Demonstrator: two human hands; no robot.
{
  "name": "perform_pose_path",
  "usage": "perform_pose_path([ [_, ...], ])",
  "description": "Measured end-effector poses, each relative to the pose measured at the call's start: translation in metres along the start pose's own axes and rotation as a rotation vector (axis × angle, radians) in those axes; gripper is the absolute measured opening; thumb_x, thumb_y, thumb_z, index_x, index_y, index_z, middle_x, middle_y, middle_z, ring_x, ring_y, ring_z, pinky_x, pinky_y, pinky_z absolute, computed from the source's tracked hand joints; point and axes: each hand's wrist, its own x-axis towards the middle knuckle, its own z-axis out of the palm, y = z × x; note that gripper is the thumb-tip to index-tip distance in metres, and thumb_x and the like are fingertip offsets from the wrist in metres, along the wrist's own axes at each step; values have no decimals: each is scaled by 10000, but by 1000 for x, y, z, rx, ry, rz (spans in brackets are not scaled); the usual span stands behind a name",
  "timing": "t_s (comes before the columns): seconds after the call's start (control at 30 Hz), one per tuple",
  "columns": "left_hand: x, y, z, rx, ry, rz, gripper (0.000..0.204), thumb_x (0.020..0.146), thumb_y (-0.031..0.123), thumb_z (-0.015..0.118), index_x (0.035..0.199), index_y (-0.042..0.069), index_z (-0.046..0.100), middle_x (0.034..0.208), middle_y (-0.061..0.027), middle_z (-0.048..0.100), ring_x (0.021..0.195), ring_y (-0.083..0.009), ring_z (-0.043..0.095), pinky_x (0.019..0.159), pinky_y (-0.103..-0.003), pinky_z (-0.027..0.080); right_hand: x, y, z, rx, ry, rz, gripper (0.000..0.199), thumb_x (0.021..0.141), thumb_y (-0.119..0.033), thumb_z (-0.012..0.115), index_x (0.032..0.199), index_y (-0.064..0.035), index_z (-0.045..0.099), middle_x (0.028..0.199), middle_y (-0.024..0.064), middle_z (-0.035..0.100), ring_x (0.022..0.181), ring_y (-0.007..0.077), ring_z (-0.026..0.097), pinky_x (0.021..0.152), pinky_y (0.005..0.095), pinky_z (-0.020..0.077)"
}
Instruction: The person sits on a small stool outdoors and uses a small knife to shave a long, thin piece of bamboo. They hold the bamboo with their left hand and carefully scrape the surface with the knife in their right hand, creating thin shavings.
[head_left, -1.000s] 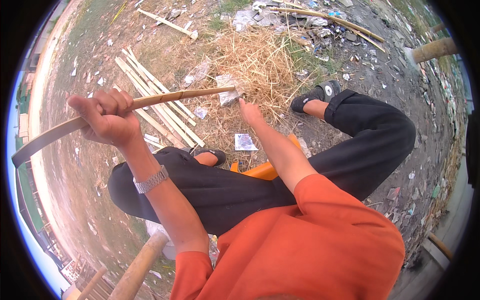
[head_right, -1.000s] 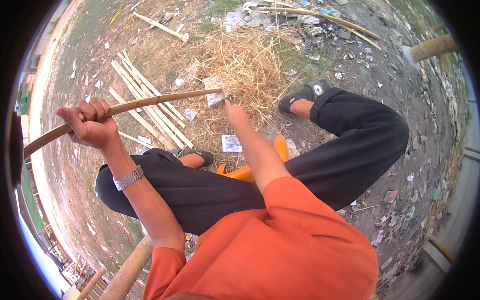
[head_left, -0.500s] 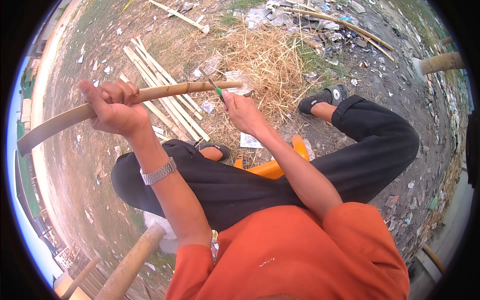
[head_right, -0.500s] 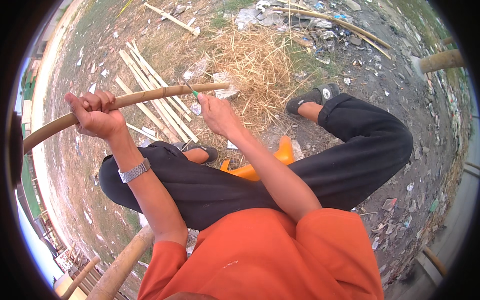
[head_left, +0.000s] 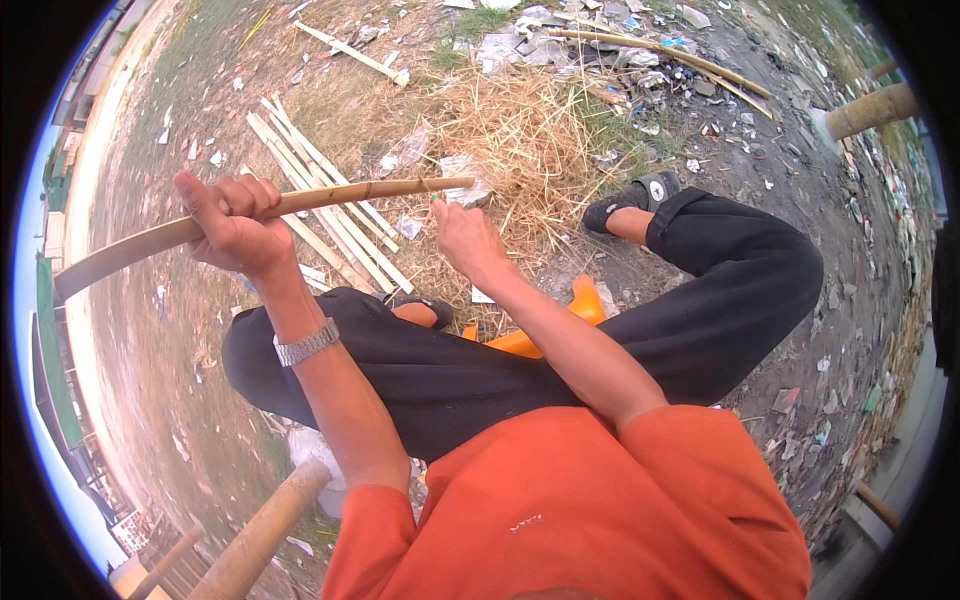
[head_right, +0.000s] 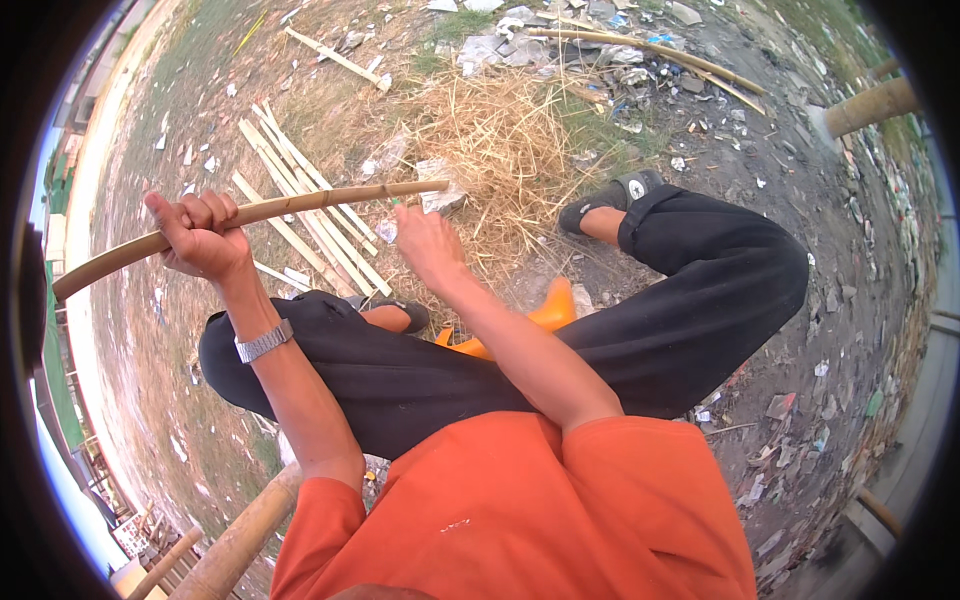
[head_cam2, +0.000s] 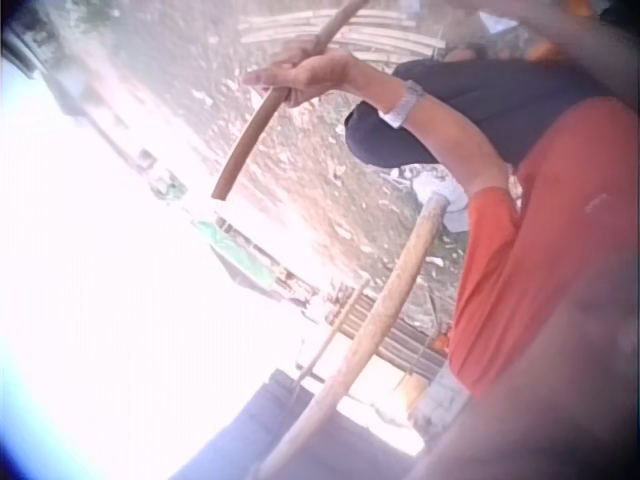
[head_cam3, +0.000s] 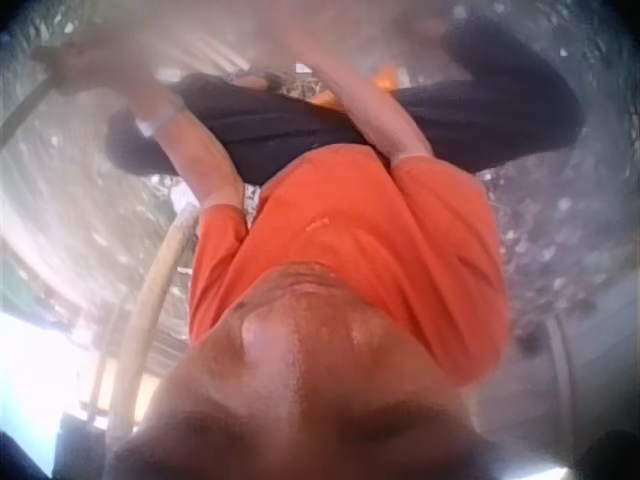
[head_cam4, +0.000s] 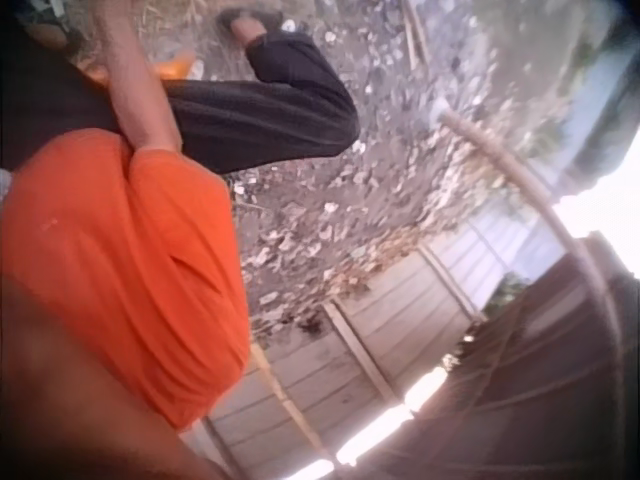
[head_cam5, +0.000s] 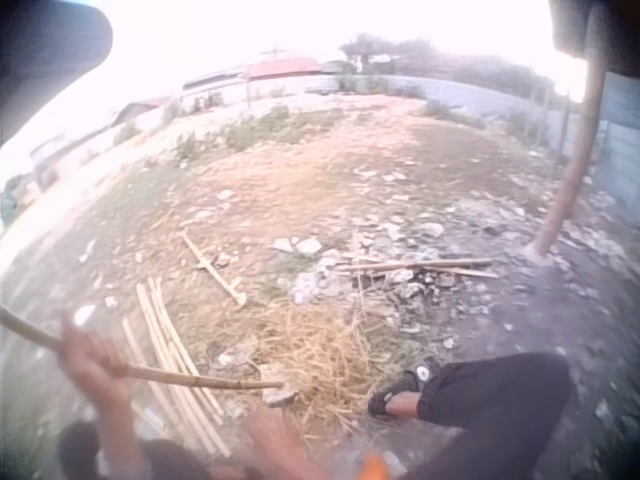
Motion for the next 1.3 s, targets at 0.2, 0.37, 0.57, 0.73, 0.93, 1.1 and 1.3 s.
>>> perform_pose_path([
  [0.2,-2,0,21,1,-37,22,512,963,285,520,548,183,239,425,59,223,355,-49,185,337,-233,169,6,38,0,84,-15,182,551,1001,-378,257,896,44,596,791,292,619,758,432,624,733,504,491],
  [0.37,2,-5,12,-13,-23,7,524,957,287,529,543,181,225,434,52,214,369,-53,180,355,-240,156,-5,-25,-31,224,-44,-8,552,997,-379,278,852,50,594,717,299,599,700,453,600,682,513,472],
  [0.57,4,-4,8,-27,-37,-25,537,947,309,546,539,183,221,446,48,200,383,-61,164,379,-251,158,11,11,-9,200,-46,21,534,994,-380,265,912,29,598,726,291,607,723,475,597,702,534,476],
  [0.73,0,-5,12,-17,-76,-2,517,965,299,511,552,175,225,441,52,201,372,-55,168,358,-245,149,3,8,-6,194,-24,33,551,993,-396,263,897,36,592,708,294,600,701,471,595,699,531,479],
  [0.93,0,-6,19,-31,-109,15,485,975,285,491,571,166,251,433,51,217,360,-51,180,336,-241,161,8,9,-5,194,-55,32,555,996,-397,252,897,30,593,717,302,599,715,469,601,697,530,485],
  [1.1,0,-4,15,-45,-81,26,464,964,284,518,588,160,275,431,48,230,352,-51,194,327,-239,181,5,17,-6,129,-87,66,542,998,-390,244,939,29,582,753,316,598,740,476,595,715,527,479],
  [1.3,-3,-4,18,-61,-88,8,465,960,288,525,588,164,276,435,49,231,358,-52,206,340,-243,185,9,25,4,72,10,17,553,993,-401,248,950,34,586,784,319,603,793,479,591,753,532,466],
])
